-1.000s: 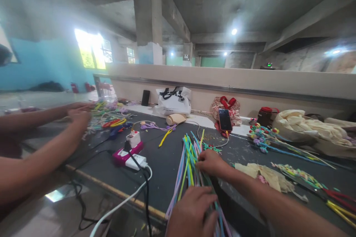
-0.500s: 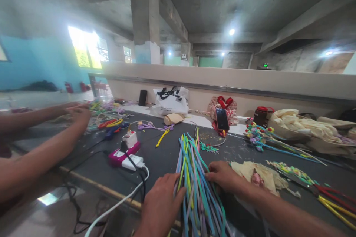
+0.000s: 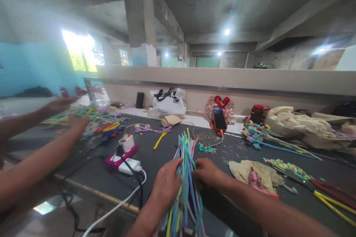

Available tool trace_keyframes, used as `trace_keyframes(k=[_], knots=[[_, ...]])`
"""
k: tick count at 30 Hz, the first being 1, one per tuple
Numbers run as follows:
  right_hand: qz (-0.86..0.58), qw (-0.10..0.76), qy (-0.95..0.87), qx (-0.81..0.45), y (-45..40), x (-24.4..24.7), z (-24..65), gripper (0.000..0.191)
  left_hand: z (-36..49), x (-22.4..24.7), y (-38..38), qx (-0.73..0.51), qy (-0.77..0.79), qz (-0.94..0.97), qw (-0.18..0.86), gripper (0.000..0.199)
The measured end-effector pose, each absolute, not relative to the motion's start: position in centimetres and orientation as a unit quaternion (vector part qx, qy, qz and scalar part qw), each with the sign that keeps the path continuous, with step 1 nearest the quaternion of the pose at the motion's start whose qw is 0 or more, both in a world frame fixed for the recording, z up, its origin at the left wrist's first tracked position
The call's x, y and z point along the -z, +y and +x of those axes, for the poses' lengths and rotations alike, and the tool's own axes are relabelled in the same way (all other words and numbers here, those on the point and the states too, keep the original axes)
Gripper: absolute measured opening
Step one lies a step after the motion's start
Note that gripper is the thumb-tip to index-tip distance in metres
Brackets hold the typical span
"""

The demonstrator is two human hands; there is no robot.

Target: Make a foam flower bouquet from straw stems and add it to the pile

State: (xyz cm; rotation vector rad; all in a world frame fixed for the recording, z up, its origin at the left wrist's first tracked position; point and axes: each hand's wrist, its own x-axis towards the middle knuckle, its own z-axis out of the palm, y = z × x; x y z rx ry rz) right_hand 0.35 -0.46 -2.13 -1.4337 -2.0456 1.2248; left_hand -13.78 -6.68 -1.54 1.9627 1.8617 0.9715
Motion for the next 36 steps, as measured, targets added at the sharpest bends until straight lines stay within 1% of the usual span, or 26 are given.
trace_keyframes(k=[5,12,15,17,21,24,29,34,36], knots=[[-0.507,0.187,-0.703,-0.463,-1.4,1.8,2.7,0.024,-14.7,0.6,-8.1,-0.366,0.671,0.628,0.149,0.034],[-0.514,0.168,-0.704,-0.461,-1.9,1.9,3.7,0.023,-16.2,1.0,-7.4,-0.396,0.708,0.57,0.13,0.034],[-0.519,0.16,-0.717,-0.437,-1.7,1.9,3.2,0.024,-16.1,1.4,-6.9,-0.381,0.698,0.589,0.14,0.031],[-0.525,0.162,-0.73,-0.407,-1.5,1.8,2.5,0.028,-15.6,1.6,-6.9,-0.368,0.692,0.6,0.162,0.03],[-0.527,0.176,-0.764,-0.327,-1.0,1.1,0.8,0.037,-14.4,1.9,-7.2,-0.342,0.694,0.604,0.192,0.041],[-0.521,0.186,-0.787,-0.273,-0.7,0.7,-0.5,0.036,-14.1,2.0,-7.3,-0.33,0.698,0.61,0.179,0.047],[-0.494,0.175,-0.813,-0.253,0.0,0.8,-0.6,0.028,-14.7,2.0,-6.9,-0.311,0.685,0.643,0.146,0.038],[-0.52,0.171,-0.797,-0.256,0.6,1.4,1.3,0.037,-14.9,2.7,-6.2,-0.313,0.69,0.647,0.086,0.04],[-0.521,0.179,-0.79,-0.269,0.6,1.6,1.9,0.037,-15.0,2.8,-6.1,-0.307,0.695,0.647,0.067,0.039]])
